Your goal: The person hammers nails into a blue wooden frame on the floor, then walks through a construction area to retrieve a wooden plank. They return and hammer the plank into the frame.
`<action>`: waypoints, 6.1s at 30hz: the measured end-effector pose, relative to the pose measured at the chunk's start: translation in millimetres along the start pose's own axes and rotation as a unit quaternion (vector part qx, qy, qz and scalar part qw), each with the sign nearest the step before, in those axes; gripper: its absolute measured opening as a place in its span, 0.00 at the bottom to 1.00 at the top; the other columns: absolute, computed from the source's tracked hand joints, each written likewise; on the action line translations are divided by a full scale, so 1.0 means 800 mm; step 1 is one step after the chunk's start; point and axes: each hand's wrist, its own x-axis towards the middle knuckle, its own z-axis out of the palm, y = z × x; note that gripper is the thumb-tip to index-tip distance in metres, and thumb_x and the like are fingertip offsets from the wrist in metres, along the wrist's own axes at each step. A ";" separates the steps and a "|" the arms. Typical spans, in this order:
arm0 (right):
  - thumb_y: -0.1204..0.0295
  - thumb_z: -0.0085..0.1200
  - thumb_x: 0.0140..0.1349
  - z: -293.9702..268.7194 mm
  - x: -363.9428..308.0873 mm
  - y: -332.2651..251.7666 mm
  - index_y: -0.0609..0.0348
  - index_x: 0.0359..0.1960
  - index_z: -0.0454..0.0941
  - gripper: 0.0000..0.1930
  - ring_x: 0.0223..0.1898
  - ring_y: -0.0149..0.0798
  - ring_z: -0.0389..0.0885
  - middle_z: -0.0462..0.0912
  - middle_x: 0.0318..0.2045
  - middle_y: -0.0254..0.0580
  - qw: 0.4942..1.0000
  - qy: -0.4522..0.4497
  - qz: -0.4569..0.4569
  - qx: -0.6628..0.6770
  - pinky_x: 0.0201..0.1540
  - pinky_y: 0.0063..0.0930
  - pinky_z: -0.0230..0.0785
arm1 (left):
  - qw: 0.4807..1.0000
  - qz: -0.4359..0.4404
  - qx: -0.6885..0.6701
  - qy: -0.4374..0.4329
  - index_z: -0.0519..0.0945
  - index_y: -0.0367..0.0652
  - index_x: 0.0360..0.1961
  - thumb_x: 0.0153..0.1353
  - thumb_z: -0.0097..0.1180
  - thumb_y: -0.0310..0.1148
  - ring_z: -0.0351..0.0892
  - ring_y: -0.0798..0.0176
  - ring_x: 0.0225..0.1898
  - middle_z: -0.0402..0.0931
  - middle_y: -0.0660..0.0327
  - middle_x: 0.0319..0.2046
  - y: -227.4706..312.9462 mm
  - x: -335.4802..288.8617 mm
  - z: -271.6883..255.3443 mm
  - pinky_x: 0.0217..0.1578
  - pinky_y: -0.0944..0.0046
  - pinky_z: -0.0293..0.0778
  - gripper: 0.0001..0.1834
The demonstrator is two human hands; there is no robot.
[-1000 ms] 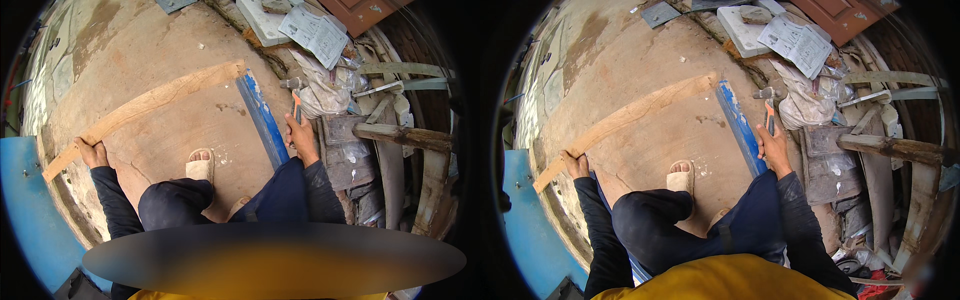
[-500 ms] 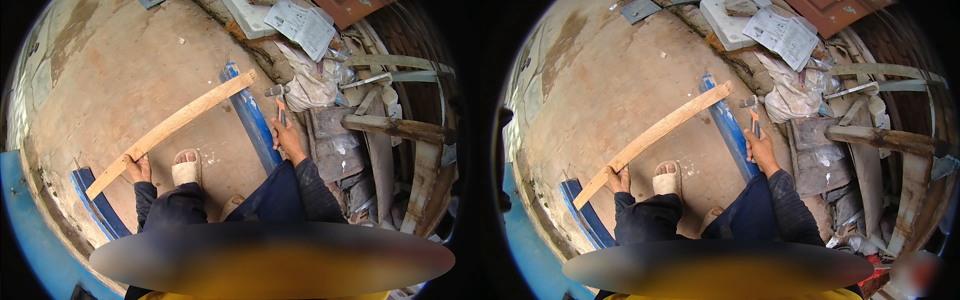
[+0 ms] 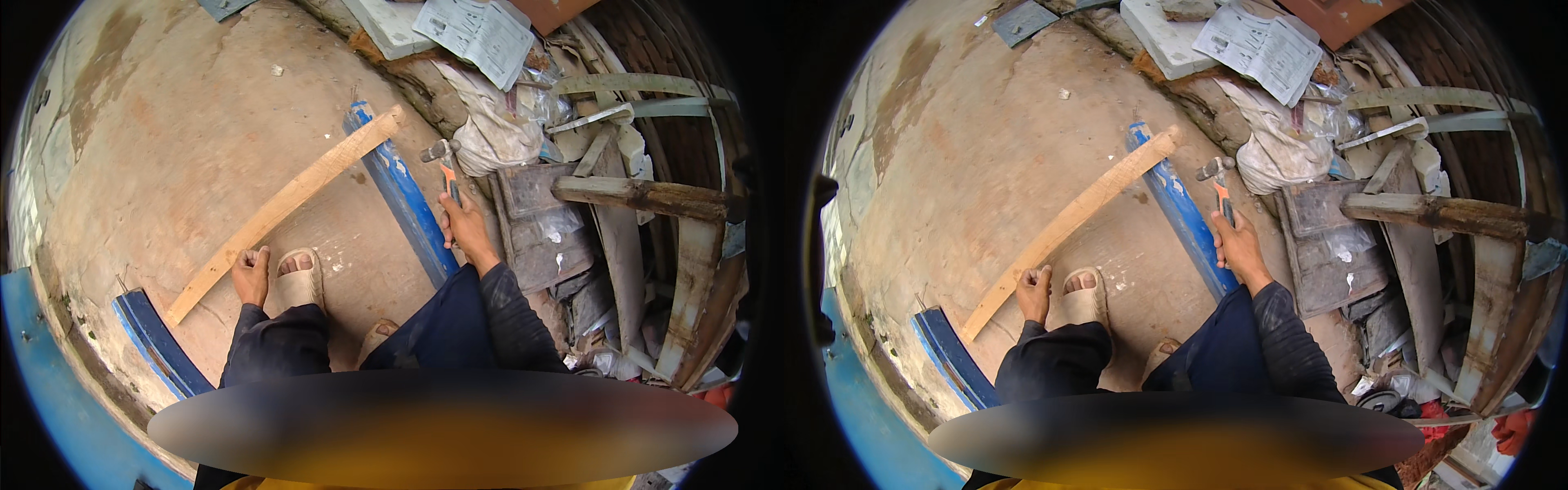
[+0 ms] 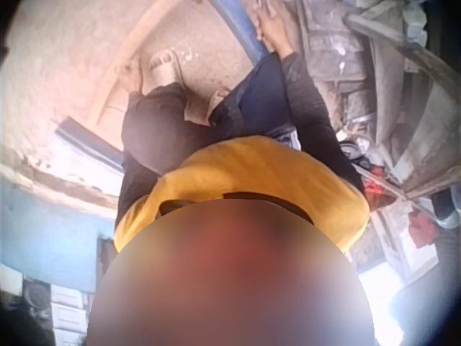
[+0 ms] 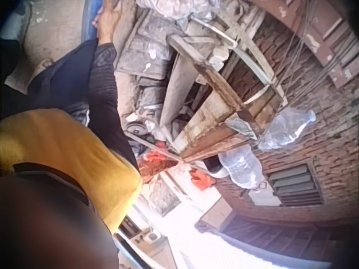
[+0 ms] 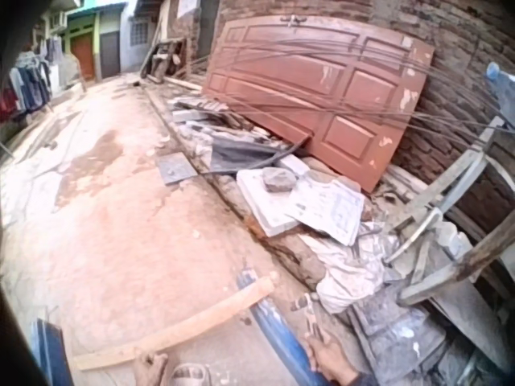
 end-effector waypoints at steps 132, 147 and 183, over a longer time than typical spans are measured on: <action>0.45 0.68 0.61 -0.110 -0.097 0.135 0.63 0.36 0.82 0.27 0.28 0.44 0.79 0.81 0.25 0.49 0.975 0.080 -0.010 -0.209 0.35 0.39 0.71 | 0.843 0.379 0.306 -0.227 0.61 0.57 0.82 0.52 0.54 0.22 0.78 0.53 0.36 0.77 0.51 0.45 0.240 0.050 -0.053 0.47 0.58 0.79 0.51; 0.46 0.49 0.71 -0.033 -0.764 0.207 0.61 0.25 0.75 0.28 0.19 0.41 0.81 0.78 0.19 0.43 0.816 0.120 0.515 0.234 0.20 0.37 0.74 | 0.793 0.265 0.265 -0.481 0.66 0.46 0.75 0.69 0.48 0.20 0.72 0.68 0.43 0.75 0.65 0.47 0.467 -0.206 -0.119 0.48 0.67 0.71 0.32; 0.61 0.63 0.67 -0.006 -1.440 0.586 0.61 0.47 0.75 0.18 0.17 0.36 0.74 0.78 0.25 0.41 0.195 0.519 0.305 0.774 0.16 0.36 0.67 | -0.081 0.664 0.473 -0.573 0.63 0.57 0.80 0.51 0.74 0.43 0.84 0.40 0.55 0.82 0.43 0.56 0.011 -1.690 0.326 0.58 0.47 0.77 0.54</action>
